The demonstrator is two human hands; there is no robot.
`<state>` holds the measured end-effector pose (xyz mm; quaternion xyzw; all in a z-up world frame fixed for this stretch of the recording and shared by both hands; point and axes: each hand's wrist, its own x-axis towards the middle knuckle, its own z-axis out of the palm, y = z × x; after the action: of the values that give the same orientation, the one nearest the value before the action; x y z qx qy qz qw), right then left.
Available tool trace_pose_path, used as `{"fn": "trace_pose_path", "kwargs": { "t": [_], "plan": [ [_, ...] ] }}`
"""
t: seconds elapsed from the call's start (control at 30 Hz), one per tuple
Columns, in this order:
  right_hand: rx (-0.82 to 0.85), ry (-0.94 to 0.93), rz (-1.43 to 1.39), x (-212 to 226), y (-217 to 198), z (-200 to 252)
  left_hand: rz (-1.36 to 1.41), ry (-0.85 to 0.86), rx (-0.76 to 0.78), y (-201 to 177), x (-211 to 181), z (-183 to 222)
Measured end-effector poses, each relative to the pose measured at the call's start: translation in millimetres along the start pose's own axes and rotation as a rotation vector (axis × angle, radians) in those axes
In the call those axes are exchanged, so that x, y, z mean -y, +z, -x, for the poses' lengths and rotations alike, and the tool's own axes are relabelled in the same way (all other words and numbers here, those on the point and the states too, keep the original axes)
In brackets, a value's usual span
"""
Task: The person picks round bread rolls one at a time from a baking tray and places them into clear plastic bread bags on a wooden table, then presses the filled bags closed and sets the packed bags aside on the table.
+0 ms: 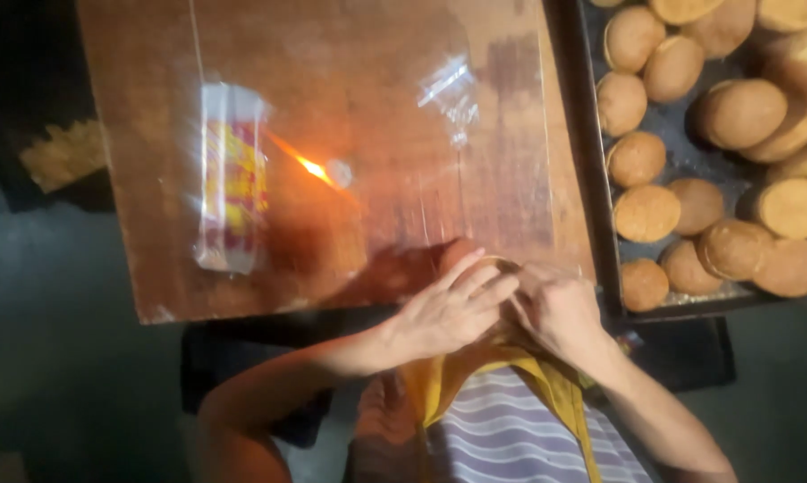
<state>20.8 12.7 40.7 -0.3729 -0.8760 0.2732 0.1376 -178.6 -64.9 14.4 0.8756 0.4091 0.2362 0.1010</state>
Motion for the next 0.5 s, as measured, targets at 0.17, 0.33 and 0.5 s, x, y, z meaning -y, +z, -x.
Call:
{"fn": "trace_pose_path", "kwargs": {
  "t": [0.17,0.33,0.5],
  "plan": [
    [0.0,-0.137,-0.037,-2.1,-3.7,-10.9,0.176,-0.061,-0.053,-3.3,18.0,-10.1],
    [0.008,-0.19,-0.095,4.6,-24.9,-17.3,0.284,-0.103,0.0,24.3,31.3,5.9],
    [0.059,0.021,0.047,10.3,-34.6,-19.5,0.246,-0.165,-0.072,12.7,24.8,12.0]
  ]
}}
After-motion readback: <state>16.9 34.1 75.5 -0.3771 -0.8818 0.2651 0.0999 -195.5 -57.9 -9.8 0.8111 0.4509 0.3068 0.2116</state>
